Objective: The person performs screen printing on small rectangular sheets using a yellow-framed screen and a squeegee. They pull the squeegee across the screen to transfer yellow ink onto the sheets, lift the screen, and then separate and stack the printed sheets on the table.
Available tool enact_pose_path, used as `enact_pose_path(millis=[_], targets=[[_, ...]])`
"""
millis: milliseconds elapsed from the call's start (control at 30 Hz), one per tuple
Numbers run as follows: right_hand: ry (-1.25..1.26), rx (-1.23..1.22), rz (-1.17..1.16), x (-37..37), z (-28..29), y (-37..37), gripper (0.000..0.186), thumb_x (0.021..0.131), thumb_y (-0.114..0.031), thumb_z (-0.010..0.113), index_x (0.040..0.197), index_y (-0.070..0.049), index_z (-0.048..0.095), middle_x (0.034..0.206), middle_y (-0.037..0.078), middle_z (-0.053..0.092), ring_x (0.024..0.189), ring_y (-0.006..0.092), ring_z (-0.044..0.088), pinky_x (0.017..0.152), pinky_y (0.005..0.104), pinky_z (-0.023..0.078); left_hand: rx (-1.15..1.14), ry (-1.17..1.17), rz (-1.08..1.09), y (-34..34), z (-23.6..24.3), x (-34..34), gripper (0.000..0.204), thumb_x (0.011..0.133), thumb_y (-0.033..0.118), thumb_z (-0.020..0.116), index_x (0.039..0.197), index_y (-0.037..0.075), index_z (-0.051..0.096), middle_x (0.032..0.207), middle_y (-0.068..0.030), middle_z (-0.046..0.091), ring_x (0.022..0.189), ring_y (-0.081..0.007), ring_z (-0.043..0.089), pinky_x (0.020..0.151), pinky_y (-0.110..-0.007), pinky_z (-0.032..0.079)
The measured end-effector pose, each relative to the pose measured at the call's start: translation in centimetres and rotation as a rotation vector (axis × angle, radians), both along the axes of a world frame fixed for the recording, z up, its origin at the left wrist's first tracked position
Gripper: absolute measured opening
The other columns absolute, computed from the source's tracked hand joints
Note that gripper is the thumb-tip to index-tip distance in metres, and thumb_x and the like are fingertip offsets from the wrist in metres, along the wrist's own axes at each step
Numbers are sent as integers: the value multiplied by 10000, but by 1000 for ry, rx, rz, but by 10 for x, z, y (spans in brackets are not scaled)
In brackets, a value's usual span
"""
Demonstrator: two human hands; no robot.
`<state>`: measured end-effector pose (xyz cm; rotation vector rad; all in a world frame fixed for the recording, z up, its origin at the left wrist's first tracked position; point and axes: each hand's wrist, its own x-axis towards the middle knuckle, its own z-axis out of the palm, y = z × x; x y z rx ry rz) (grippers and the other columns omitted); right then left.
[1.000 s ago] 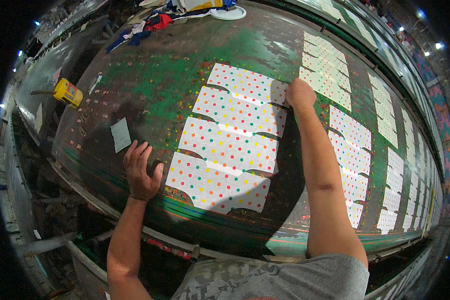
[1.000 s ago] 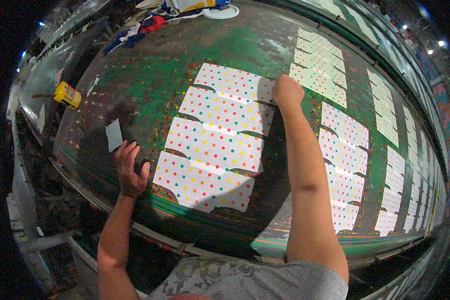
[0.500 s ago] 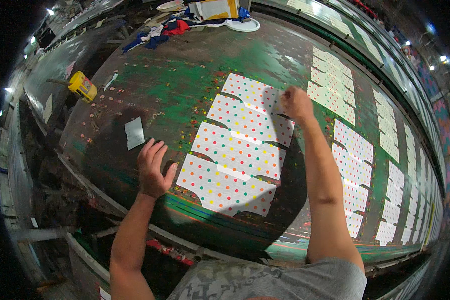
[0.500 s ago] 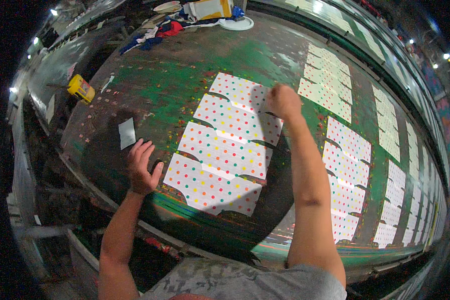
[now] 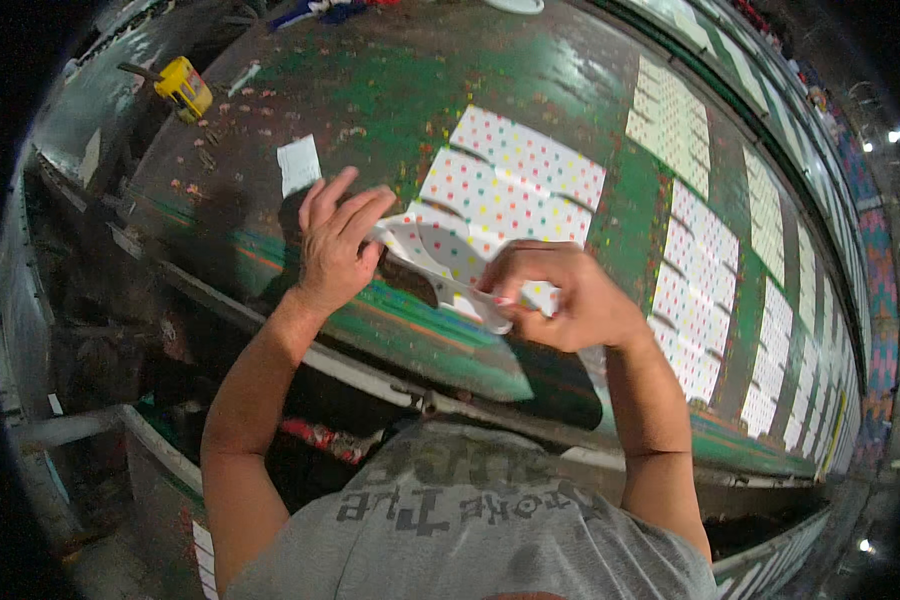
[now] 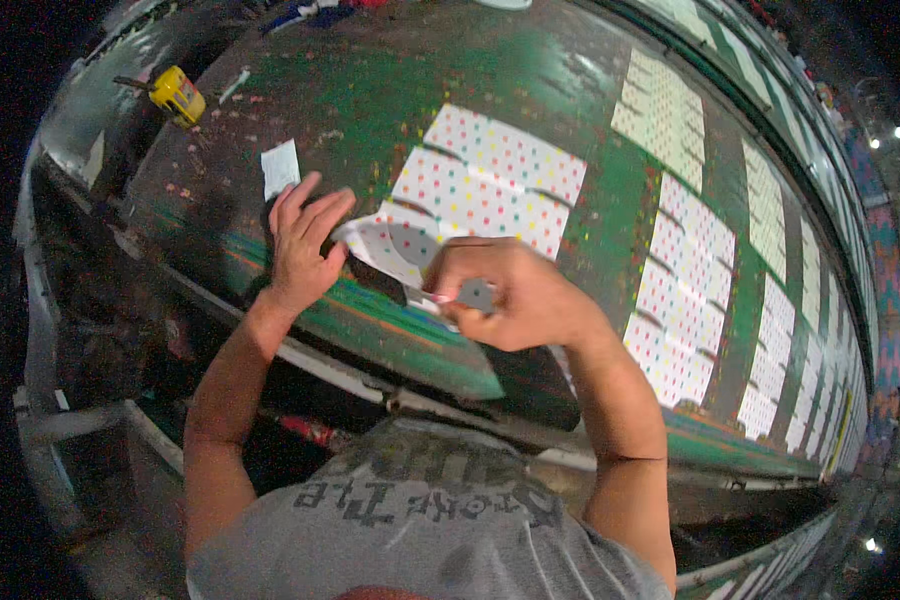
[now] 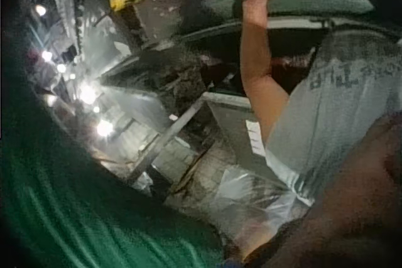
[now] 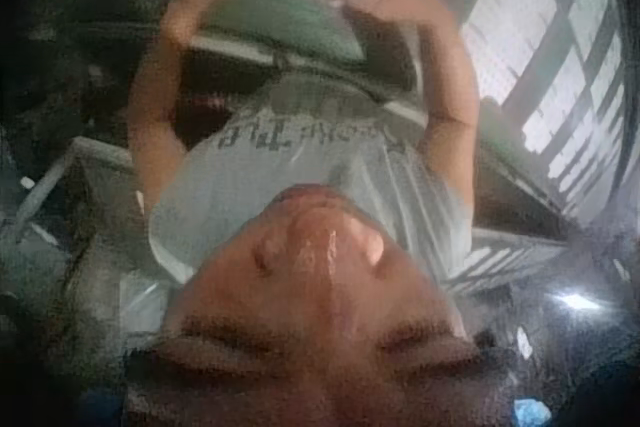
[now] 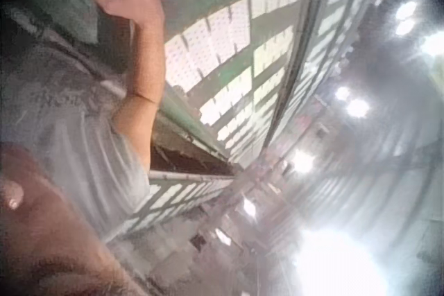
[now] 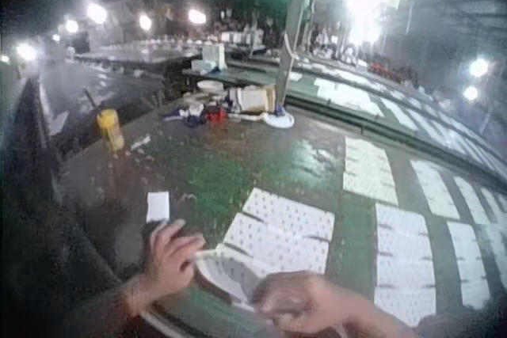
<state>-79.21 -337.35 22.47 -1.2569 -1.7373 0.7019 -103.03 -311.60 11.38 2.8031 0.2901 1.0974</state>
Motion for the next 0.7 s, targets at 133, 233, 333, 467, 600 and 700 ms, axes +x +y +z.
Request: enact_pose_path(millis=[133, 233, 333, 467, 600, 700], targets=[[172, -113, -121, -22, -2, -77, 98, 884, -49, 767, 917, -61, 676, 1052, 173, 814, 975, 310, 789, 880, 409, 608, -401, 81, -260, -31, 13, -32, 362, 882, 36, 879, 1234, 78, 810, 1110, -65, 820, 1198, -290, 746, 1168, -508, 492], [408, -191, -273, -54, -19, -132, 106, 880, -31, 790, 933, -45, 699, 1047, 177, 814, 996, 278, 780, 901, 394, 595, -707, 146, -342, -52, 23, -59, 357, 898, 9, 879, 1244, 49, 802, 1083, -84, 815, 1097, -277, 776, 1095, -469, 548], [566, -147, -362, -81, -40, -165, 99, 905, -43, 801, 950, -37, 714, 1045, 163, 810, 986, 259, 758, 911, 398, 587, -939, 138, -427, -62, 32, -78, 382, 932, -52, 837, 1303, 11, 768, 1062, -90, 807, 997, -201, 778, 988, -395, 608], [749, -179, -626, -100, -60, -184, 161, 963, -118, 850, 979, -32, 716, 1025, 105, 789, 948, 185, 717, 878, 351, 566, -1183, 191, -514, -61, 39, -78, 399, 995, -79, 769, 1385, -17, 716, 1049, -85, 791, 974, -126, 756, 887, -334, 630], [770, -309, -858, -95, -82, -176, 156, 1048, -150, 812, 987, -36, 725, 864, 40, 763, 728, 123, 709, 676, 305, 587, -912, 325, -497, -56, 29, -42, 419, 1000, -51, 750, 1413, 3, 709, 1040, -104, 789, 903, -137, 757, 817, -321, 621], [759, -444, -1002, -87, -101, -166, 180, 1094, -169, 765, 976, -45, 710, 809, 30, 742, 665, 115, 689, 606, 300, 575, -649, 377, -446, -55, 16, -15, 433, 967, 0, 780, 1394, 34, 721, 1113, -131, 772, 943, -257, 766, 851, -396, 627]])
